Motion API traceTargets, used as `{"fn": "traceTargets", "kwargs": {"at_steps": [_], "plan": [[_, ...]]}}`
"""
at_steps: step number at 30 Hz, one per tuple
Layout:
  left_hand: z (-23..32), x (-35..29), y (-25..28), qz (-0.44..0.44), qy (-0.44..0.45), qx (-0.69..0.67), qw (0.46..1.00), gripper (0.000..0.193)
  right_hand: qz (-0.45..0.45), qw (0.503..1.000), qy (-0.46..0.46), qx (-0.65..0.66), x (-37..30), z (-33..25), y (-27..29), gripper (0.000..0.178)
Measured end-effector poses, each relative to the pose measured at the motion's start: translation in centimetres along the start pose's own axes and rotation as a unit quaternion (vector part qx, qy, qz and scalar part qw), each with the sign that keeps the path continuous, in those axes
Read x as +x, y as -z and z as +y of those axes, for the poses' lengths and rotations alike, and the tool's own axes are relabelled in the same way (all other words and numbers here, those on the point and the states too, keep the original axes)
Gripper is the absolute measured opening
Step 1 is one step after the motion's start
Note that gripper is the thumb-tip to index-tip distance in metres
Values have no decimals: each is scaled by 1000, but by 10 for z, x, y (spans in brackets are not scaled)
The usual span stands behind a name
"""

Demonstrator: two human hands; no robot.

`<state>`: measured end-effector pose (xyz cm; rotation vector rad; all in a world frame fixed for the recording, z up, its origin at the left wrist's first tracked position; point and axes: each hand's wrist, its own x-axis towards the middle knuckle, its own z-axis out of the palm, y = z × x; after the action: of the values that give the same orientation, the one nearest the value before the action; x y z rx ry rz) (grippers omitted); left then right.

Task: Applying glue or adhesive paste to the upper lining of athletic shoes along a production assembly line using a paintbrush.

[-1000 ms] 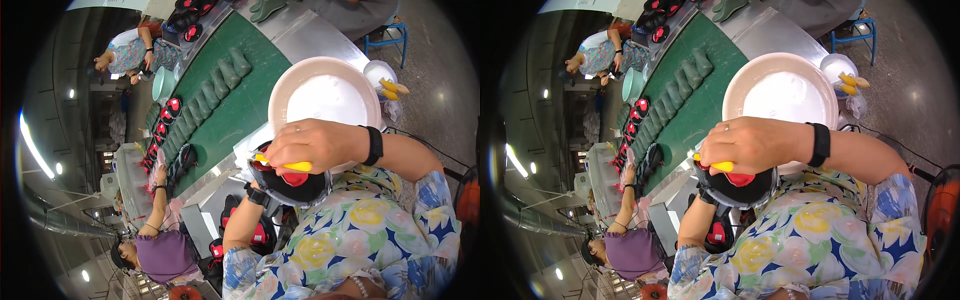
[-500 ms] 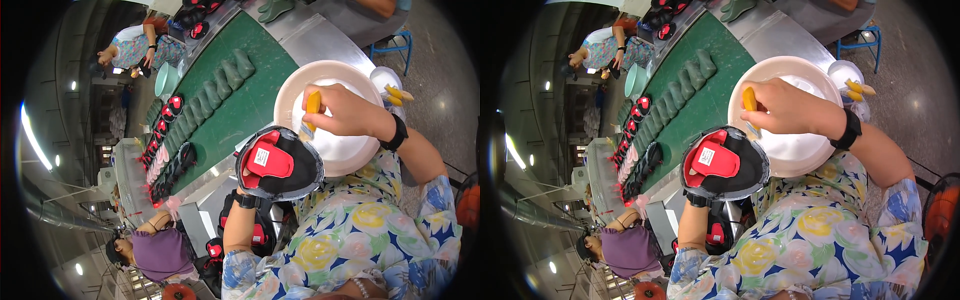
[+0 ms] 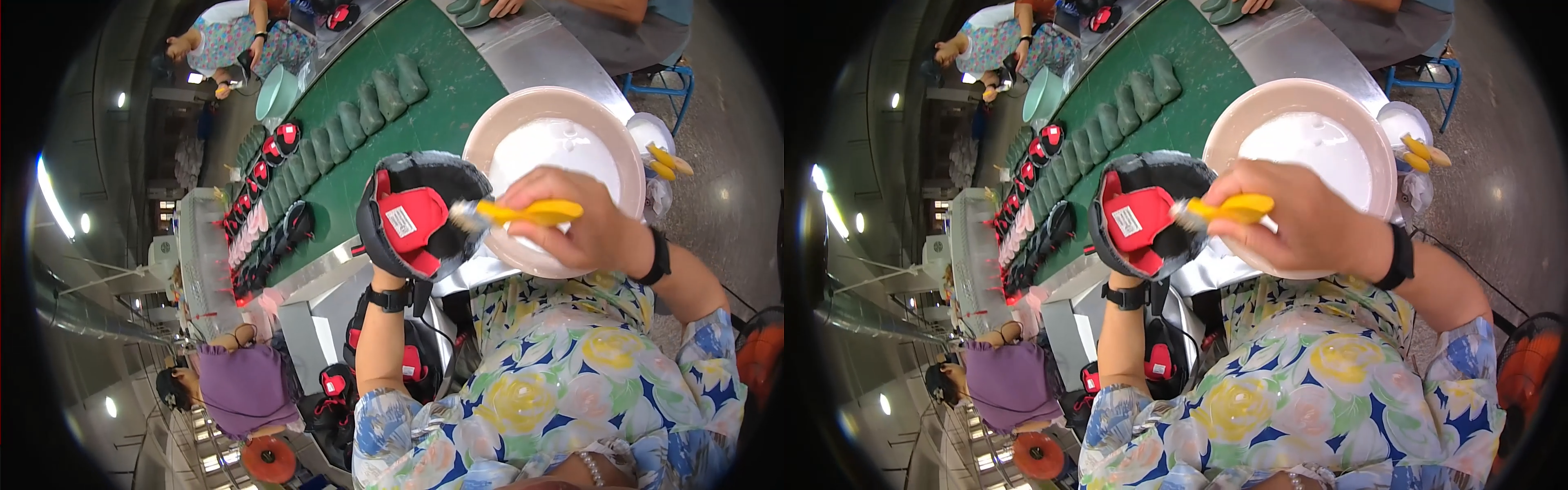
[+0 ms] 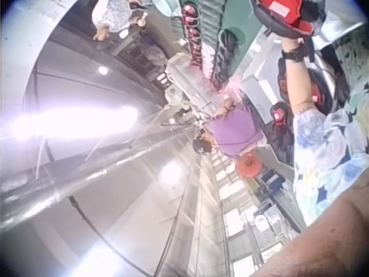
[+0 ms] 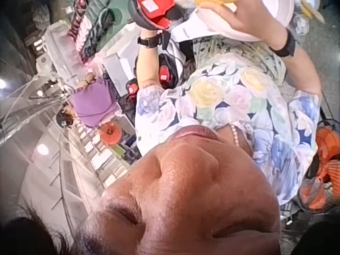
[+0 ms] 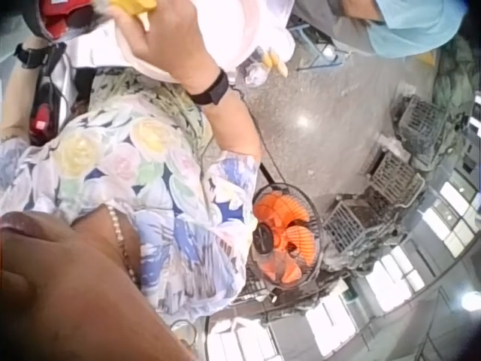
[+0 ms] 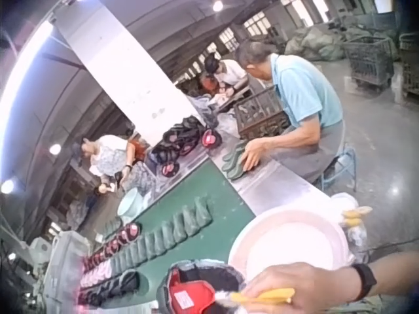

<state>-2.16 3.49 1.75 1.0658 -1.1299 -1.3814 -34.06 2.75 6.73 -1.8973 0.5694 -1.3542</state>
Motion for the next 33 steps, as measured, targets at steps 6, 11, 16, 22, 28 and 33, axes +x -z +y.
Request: {"fn": "traceTargets", "kwargs": {"at_steps": [6,11,16,22,28,33], "plan": [[-18,0,26,105,-84,102,986,71,-26,999,-30,-5,-3,7,-27,21],[-40,-1,74,65,-203,356,910,73,22,992,-113,-42,8,12,-1,18],[-47,20,168,261,46,-82,961,12,70,990,-115,35,27,16,3,22],[-51,52,317,363,77,-114,921,32,45,965,-258,-26,20,38,8,14],[-65,51,434,574,171,56,799,48,23,934,-347,-83,22,59,-9,14],[-1,-35,425,474,141,162,854,31,-25,928,-355,-112,28,71,-3,17]]}}
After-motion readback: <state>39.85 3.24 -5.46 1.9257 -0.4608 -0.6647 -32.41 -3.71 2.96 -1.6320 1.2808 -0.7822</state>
